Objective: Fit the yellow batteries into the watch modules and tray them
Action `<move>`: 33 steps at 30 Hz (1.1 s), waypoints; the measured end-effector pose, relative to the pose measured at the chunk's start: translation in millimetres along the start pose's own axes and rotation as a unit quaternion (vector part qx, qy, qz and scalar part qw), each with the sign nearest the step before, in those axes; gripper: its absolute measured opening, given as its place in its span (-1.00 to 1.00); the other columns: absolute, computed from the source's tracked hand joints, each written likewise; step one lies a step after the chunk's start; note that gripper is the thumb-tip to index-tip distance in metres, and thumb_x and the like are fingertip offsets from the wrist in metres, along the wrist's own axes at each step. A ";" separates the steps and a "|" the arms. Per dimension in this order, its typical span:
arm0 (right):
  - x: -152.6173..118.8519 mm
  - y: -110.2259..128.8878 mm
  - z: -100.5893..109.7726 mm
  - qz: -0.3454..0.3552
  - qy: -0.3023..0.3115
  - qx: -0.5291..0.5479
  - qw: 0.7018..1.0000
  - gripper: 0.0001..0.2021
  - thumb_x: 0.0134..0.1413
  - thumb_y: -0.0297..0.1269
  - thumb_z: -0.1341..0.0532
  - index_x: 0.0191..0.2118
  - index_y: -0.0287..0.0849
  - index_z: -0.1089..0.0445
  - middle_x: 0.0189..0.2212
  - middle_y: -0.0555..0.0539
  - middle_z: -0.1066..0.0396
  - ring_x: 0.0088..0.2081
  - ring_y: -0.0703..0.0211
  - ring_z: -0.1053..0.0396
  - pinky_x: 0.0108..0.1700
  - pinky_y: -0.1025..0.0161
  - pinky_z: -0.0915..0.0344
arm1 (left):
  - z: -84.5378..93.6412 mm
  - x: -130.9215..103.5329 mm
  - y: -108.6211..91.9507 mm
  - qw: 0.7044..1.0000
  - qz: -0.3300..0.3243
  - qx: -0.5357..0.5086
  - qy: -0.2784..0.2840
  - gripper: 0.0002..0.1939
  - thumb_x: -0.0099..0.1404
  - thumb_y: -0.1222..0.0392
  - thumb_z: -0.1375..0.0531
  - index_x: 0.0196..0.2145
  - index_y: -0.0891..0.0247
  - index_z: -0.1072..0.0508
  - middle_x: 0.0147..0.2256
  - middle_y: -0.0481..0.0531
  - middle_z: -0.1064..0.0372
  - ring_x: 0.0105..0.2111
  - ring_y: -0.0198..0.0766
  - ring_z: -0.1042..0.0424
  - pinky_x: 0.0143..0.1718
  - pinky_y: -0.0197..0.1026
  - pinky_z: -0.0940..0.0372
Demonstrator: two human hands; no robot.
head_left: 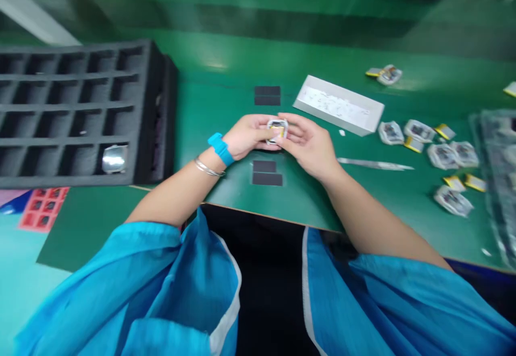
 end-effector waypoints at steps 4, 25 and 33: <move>3.2 -2.3 13.1 -0.020 -0.038 0.044 0.998 -0.38 -0.09 0.06 -0.46 0.10 0.00 -0.42 -0.07 -0.10 -0.59 -0.08 0.01 -0.59 0.04 0.00 -0.55 | 13.6 -21.9 -35.7 0.997 -0.048 -0.058 -0.032 -0.70 0.39 0.19 -0.26 0.04 0.32 -0.49 -0.05 0.22 -0.56 -0.10 -0.16 -0.59 0.10 -0.04 -0.44; -1.7 7.4 22.5 0.016 -0.121 -0.071 0.990 -0.60 -0.08 0.08 -0.42 -0.20 -0.08 -0.54 -0.41 -0.06 -0.57 -0.34 0.09 -0.56 -0.14 0.06 -0.57 | 175.7 -233.4 -129.1 0.632 -0.146 0.509 -0.565 -0.59 0.07 0.14 -0.39 -0.10 0.18 -0.47 -0.23 0.10 -0.45 -0.05 0.09 -0.43 0.13 0.13 -0.23; -1.6 11.1 18.8 0.043 -0.102 -0.141 0.984 -0.67 0.07 -0.01 -0.31 -0.12 -0.11 -0.52 -0.34 -0.08 -0.59 -0.32 0.11 -0.55 -0.15 0.09 -0.52 | 126.1 -243.6 -138.6 0.582 -0.247 0.561 -0.535 -0.53 0.12 0.12 -0.37 0.02 0.11 -0.48 -0.16 0.06 -0.49 -0.02 0.07 -0.45 0.15 0.12 -0.27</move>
Point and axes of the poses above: each hand's wrist, its own x-axis towards the middle knuckle, its own z-axis out of the back of the hand, y = z × x, the point moved 9 cm from there along x, towards the middle knuckle
